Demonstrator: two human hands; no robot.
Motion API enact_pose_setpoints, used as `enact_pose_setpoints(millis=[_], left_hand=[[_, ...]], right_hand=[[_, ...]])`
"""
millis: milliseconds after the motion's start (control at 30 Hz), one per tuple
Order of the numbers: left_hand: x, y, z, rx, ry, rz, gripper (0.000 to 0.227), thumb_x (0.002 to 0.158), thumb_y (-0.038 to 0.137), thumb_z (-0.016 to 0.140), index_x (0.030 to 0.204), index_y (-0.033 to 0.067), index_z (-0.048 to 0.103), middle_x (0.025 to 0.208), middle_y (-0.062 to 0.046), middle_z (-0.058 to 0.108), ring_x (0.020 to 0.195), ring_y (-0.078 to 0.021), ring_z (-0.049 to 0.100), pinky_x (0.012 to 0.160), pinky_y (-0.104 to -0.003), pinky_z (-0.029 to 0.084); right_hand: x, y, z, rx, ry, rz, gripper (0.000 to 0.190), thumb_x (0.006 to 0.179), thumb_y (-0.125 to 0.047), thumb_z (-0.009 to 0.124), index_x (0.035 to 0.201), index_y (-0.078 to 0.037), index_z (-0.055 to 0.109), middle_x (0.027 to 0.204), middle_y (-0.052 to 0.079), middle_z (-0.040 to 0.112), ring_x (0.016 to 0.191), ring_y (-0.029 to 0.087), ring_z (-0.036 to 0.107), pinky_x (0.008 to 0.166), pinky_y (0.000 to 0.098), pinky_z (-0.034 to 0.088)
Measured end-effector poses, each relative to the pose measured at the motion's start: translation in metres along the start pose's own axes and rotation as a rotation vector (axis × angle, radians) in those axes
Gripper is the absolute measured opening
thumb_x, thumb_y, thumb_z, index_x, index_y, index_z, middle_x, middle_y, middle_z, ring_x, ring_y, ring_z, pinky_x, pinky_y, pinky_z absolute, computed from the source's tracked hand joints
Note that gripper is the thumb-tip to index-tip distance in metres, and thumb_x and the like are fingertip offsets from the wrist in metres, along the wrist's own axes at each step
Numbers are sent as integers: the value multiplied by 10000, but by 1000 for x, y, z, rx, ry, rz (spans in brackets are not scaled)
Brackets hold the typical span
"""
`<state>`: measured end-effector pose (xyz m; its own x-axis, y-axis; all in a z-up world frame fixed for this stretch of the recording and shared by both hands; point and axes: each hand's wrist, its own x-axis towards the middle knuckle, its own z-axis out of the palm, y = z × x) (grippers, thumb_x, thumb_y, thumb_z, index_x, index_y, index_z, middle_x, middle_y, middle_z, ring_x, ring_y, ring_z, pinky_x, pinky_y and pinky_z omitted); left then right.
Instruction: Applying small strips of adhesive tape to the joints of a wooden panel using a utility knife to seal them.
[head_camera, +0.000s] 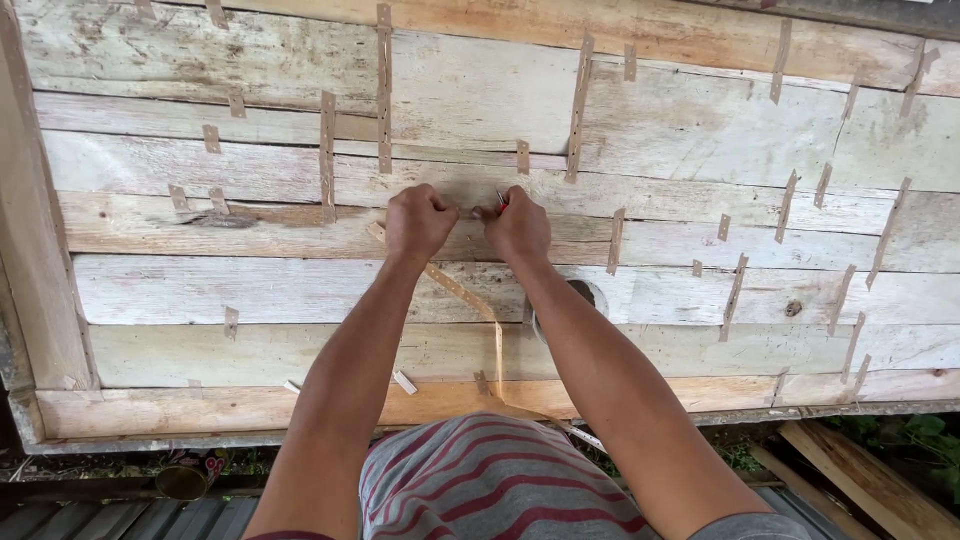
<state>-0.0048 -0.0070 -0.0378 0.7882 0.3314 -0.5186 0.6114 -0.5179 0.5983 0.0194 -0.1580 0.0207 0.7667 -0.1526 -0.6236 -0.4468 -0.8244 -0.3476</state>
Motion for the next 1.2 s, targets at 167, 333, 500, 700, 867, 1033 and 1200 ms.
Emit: enact_pose_setpoints(millis=[167,333,500,700,867,1033,1200], left_hand=[[24,-47,7,7,156,40,66,695,275,712,732,221,701,772,-33,695,848,-307,727,740,-478,612],[-18,-26,-26,-26,320,689,381,760,60,720,1134,122,758,1060,-102,706,1089,-336,664,964,-458,545],[-65,1,-35,694,-144,730,712,982,475,590,1608,210,377,1730,21,246,1588,-263,180,1263,-673,96],[-53,12,-41,818,-409,572,685,1028,580,334,1649,316,218,1739,108,130,1604,-204,92,1288,-640,16],[-52,4,-48,853,-443,530,736,1002,557,444,1655,337,185,1740,125,96,1606,-207,38,1311,-557,15],[-46,-9,-46,824,-426,509,764,996,570,470,1661,317,194,1743,121,90,1608,-230,17,1311,-543,37],[-43,-17,-44,785,-393,526,812,950,578,569,1648,301,259,1742,125,121,1610,-224,57,1316,-506,58]], right_hand=[[-10,-9,-11,-2,-3,-18,350,869,-410,773,1024,-126,640,968,136,748,1038,441,714,879,530,571],[-13,-11,-11,15,-1,-49,328,915,-381,736,1075,-109,648,989,138,756,1032,437,718,871,548,574],[-12,-8,-9,8,17,-73,314,918,-369,684,1037,-89,610,953,170,741,1017,476,706,862,585,570],[-4,0,-12,-44,-26,-79,338,899,-379,676,1095,-105,643,987,169,742,1055,466,704,861,587,562],[16,28,-2,-72,-62,-148,342,925,-352,626,1179,-125,660,1035,183,748,1070,453,704,886,557,577],[18,38,-14,-24,-108,-165,342,935,-370,577,1169,-136,664,1012,173,743,1032,418,719,859,513,588],[-14,-2,-45,83,-140,-120,484,835,-430,729,1100,-32,659,983,223,724,959,420,740,858,504,582]])
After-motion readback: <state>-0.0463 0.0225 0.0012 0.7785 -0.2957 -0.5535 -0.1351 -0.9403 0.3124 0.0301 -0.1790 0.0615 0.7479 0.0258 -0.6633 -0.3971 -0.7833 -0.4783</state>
